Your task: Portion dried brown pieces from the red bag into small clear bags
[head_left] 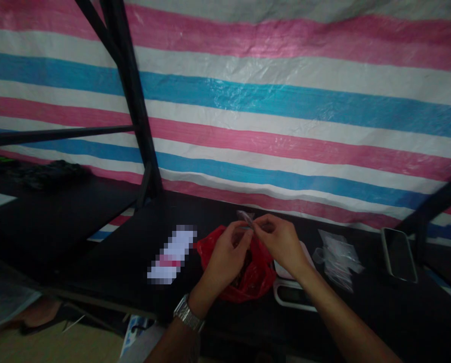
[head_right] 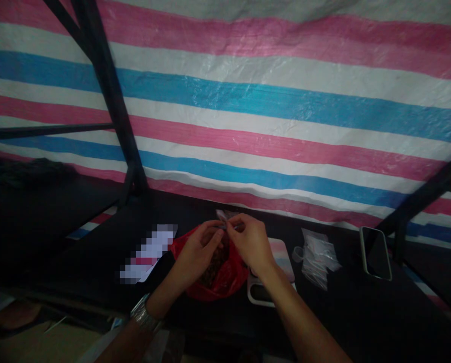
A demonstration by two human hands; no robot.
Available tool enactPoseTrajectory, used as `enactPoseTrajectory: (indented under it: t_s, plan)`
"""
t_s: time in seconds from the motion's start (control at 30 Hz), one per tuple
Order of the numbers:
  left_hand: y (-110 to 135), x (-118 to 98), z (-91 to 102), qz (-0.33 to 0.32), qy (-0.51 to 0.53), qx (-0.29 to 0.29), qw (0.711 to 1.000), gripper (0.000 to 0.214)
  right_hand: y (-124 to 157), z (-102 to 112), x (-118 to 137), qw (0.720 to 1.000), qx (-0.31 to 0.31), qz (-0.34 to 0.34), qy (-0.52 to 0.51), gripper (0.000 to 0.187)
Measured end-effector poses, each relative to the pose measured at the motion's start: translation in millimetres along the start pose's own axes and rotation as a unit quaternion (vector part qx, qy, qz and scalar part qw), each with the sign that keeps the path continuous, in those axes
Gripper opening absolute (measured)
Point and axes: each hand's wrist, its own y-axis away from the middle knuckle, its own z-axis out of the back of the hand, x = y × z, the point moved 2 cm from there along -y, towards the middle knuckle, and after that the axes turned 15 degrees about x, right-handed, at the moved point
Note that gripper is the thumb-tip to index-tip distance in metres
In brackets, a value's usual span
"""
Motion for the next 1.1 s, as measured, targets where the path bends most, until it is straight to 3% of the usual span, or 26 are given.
enactPoseTrajectory:
  t_s: [0.1, 0.23, 0.43, 0.5, 0.67, 0.77, 0.9, 1.1]
  plan:
    - [-4.8, 0.7, 0.2, -0.019, 0.016, -0.013, 1.0, 0.028, 16.1, -13.5, 17.9, 0.995, 0.009, 0.055, -0.08, 0.014]
    - [-2.9, -6.0, 4.4, -0.022, 0.026, 0.002, 0.999, 0.03, 21.8, -19.5, 13.9, 0.989, -0.032, 0.043, -0.138, 0.017]
    - [3.1, -4.8, 2.1, 0.074, 0.098, 0.014, 0.992, 0.031, 19.8, -15.6, 0.4, 0.984, -0.11, -0.009, -0.137, 0.019]
    - [3.2, -6.6, 1.5, 0.115, 0.155, 0.032, 0.981, 0.032, 20.7, -17.6, 6.5, 0.986, -0.096, 0.013, -0.137, 0.017]
    - [2.6, -21.9, 9.5, 0.163, 0.295, 0.071, 0.939, 0.046, 26.1, -25.2, 26.0, 0.992, 0.025, 0.098, -0.069, 0.007]
    - [2.5, -24.0, 16.9, 0.161, 0.355, 0.031, 0.921, 0.042, 29.0, -27.3, 28.8, 0.99, 0.041, 0.121, 0.052, 0.01]
    - [1.6, -14.2, 22.1, 0.118, 0.315, -0.042, 0.941, 0.021, 31.5, -31.7, 24.3, 0.975, 0.083, 0.133, 0.157, 0.009]
    - [-0.9, -2.8, 29.0, 0.048, 0.172, -0.118, 0.977, 0.046, 35.8, -27.4, 6.6, 0.98, 0.06, 0.083, 0.172, 0.012]
